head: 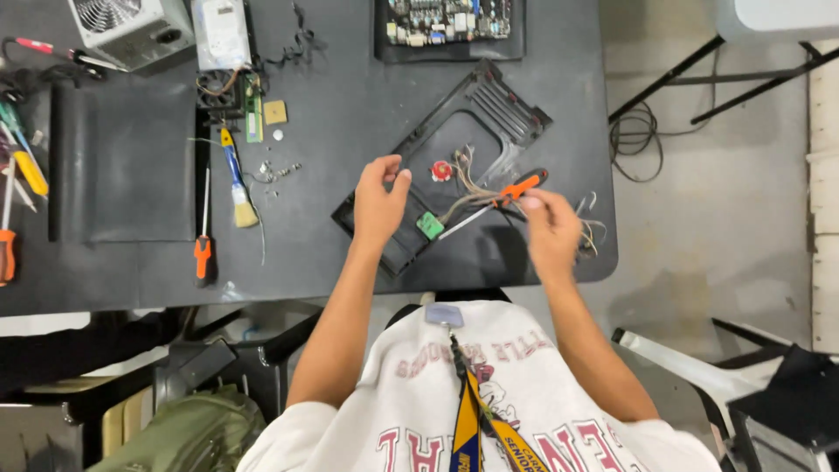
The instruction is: The person works on a disassembled desktop computer, manipulating internal wires and connectors. They then handle the front panel, connecting small wire plugs to the power and reset buttons before placing the panel back on the table.
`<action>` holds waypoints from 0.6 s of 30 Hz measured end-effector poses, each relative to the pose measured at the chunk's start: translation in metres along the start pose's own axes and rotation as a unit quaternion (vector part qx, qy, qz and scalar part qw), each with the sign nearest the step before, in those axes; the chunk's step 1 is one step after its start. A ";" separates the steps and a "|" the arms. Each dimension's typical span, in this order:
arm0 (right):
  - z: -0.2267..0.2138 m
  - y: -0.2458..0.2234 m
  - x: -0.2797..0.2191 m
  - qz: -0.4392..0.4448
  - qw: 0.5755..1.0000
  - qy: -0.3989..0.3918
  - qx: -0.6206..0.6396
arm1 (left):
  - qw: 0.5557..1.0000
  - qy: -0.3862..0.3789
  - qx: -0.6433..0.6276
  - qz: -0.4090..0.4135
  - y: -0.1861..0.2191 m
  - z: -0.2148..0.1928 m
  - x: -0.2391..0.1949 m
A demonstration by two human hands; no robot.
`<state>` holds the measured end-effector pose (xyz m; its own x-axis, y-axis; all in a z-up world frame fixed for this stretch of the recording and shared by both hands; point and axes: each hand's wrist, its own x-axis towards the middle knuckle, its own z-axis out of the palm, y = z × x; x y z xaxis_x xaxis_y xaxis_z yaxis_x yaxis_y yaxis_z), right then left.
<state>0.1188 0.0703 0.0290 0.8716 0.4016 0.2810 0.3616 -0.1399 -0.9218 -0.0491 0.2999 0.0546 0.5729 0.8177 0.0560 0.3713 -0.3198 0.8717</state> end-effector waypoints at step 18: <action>0.114 0.034 0.041 0.167 0.966 -0.194 0.039 | 0.918 -0.192 0.309 -0.159 -0.064 0.045 0.095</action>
<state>0.1296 0.1849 -0.0215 0.7404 0.6570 -0.1420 0.0431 -0.2572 -0.9654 0.0142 0.3761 -0.0176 0.5351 0.7262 -0.4316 0.8398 -0.4021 0.3648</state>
